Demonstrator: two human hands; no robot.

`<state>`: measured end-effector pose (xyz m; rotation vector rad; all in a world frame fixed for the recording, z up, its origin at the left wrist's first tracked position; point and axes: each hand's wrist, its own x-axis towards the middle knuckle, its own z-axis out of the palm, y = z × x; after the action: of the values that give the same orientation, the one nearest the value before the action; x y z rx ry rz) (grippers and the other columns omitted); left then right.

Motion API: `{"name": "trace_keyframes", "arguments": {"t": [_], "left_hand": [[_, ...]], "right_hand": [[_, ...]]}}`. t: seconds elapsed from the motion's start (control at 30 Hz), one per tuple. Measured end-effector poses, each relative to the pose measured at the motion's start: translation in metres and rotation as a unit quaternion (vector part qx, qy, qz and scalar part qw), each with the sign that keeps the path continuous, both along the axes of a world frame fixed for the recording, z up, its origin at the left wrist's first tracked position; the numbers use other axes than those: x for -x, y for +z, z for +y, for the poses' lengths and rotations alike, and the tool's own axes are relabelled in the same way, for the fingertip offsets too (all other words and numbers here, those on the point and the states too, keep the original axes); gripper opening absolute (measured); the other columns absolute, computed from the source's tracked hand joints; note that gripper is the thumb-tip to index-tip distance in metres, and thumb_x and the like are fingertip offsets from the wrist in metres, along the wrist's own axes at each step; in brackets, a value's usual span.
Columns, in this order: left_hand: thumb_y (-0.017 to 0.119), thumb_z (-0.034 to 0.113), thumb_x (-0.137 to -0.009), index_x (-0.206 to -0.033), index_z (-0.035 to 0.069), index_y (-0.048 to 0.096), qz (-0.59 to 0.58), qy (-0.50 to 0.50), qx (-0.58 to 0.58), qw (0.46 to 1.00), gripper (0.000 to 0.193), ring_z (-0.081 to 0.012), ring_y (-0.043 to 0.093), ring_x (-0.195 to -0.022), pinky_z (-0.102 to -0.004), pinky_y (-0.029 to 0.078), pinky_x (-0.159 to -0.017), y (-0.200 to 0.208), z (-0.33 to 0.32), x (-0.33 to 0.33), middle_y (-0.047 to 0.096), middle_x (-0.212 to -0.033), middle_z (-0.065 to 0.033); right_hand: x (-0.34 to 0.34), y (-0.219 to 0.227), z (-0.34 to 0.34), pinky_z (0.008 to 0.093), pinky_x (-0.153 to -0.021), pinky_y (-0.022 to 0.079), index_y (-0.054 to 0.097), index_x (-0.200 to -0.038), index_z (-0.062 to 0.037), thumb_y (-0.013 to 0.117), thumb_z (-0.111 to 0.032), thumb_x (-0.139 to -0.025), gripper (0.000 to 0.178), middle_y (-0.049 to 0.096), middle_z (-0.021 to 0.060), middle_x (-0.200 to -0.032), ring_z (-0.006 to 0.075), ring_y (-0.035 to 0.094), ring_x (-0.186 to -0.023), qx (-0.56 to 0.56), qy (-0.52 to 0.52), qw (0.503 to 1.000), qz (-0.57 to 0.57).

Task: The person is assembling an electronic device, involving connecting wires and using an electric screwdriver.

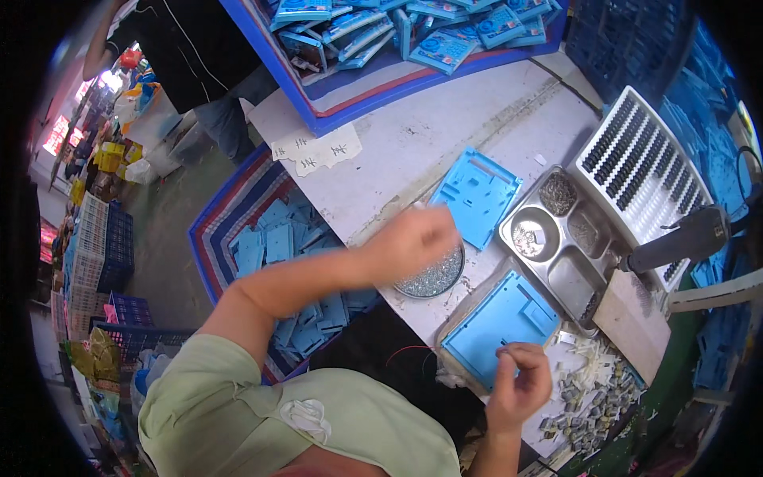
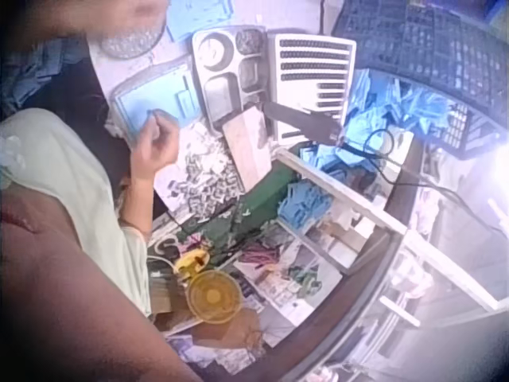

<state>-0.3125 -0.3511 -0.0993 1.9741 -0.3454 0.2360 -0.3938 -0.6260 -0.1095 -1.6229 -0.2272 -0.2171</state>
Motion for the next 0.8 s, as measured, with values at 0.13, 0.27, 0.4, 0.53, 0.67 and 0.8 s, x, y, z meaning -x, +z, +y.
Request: {"name": "trace_keyframes", "arguments": {"t": [0.13, 0.27, 0.4, 0.53, 0.67, 0.8], "left_hand": [[0.070, 0.024, -0.089, -0.088, 0.003, 0.072, -0.085, 0.217, -0.152, 0.961, 0.021, -0.0326, 0.066, -0.084, -0.0427, 0.051, -0.074, -0.008, 0.141, -0.109, 0.068, -0.092, -0.0138], [0.073, 0.026, -0.083, -0.092, 0.011, 0.079, -0.163, 0.354, -0.473, 0.791, 0.018, -0.0365, 0.057, -0.123, -0.0487, 0.052, -0.096, 0.007, 0.270, -0.199, 0.058, -0.137, -0.0154], [0.071, 0.023, -0.084, -0.105, 0.008, 0.079, -0.139, 0.417, -0.626, 0.644, 0.027, -0.0325, 0.052, -0.132, -0.0502, 0.044, -0.106, 0.008, 0.350, -0.265, 0.052, -0.148, -0.0150], [0.064, 0.021, -0.090, -0.106, 0.007, 0.078, -0.001, 0.401, -0.680, 0.613, 0.025, -0.0325, 0.061, -0.122, -0.0467, 0.053, -0.095, 0.012, 0.364, -0.294, 0.061, -0.135, -0.0154], [0.062, 0.014, -0.092, -0.102, 0.005, 0.077, -0.004, 0.426, -0.629, 0.650, 0.021, -0.0332, 0.071, -0.104, -0.0451, 0.061, -0.082, 0.036, 0.366, -0.290, 0.069, -0.118, -0.0155], [0.063, 0.018, -0.092, -0.097, 0.004, 0.078, -0.095, 0.449, -0.587, 0.667, 0.021, -0.0345, 0.073, -0.095, -0.0456, 0.060, -0.080, 0.082, 0.342, -0.287, 0.073, -0.104, -0.0168]], "right_hand": [[0.004, 0.002, -0.038, 0.0316, -0.072, 0.053, 0.057, -0.088, -0.0013, 0.068, 0.005, -0.088, 0.013, 0.065, 0.0129, -0.090, 0.0195, 0.063, -0.077, -0.052, -0.004, 0.996, 0.074], [0.013, 0.001, -0.058, 0.0303, -0.071, 0.051, 0.057, -0.088, -0.0022, 0.071, -0.004, -0.090, 0.015, 0.062, 0.0095, -0.088, 0.0175, 0.060, -0.076, -0.056, -0.036, 0.994, 0.084], [0.020, 0.008, -0.064, 0.0337, -0.077, 0.050, 0.068, -0.112, 0.0065, 0.065, -0.002, -0.097, 0.018, 0.065, 0.0102, -0.090, 0.0215, 0.061, -0.082, -0.026, -0.123, 0.974, 0.187], [0.022, 0.015, -0.068, 0.0291, -0.074, 0.050, 0.066, -0.111, 0.0077, 0.059, 0.000, -0.099, 0.016, 0.064, 0.0088, -0.089, 0.0170, 0.061, -0.081, 0.026, -0.079, 0.985, 0.149], [0.009, 0.006, -0.067, 0.0290, -0.069, 0.049, 0.065, -0.113, 0.0009, 0.063, -0.001, -0.094, 0.019, 0.059, 0.0064, -0.080, 0.0163, 0.059, -0.071, -0.019, -0.088, 0.983, 0.159], [-0.022, 0.028, -0.032, 0.0315, -0.073, 0.053, 0.068, -0.097, 0.0047, 0.068, 0.008, -0.085, 0.013, 0.063, 0.0117, -0.086, 0.0202, 0.064, -0.075, -0.065, -0.017, 0.990, 0.127]]}}
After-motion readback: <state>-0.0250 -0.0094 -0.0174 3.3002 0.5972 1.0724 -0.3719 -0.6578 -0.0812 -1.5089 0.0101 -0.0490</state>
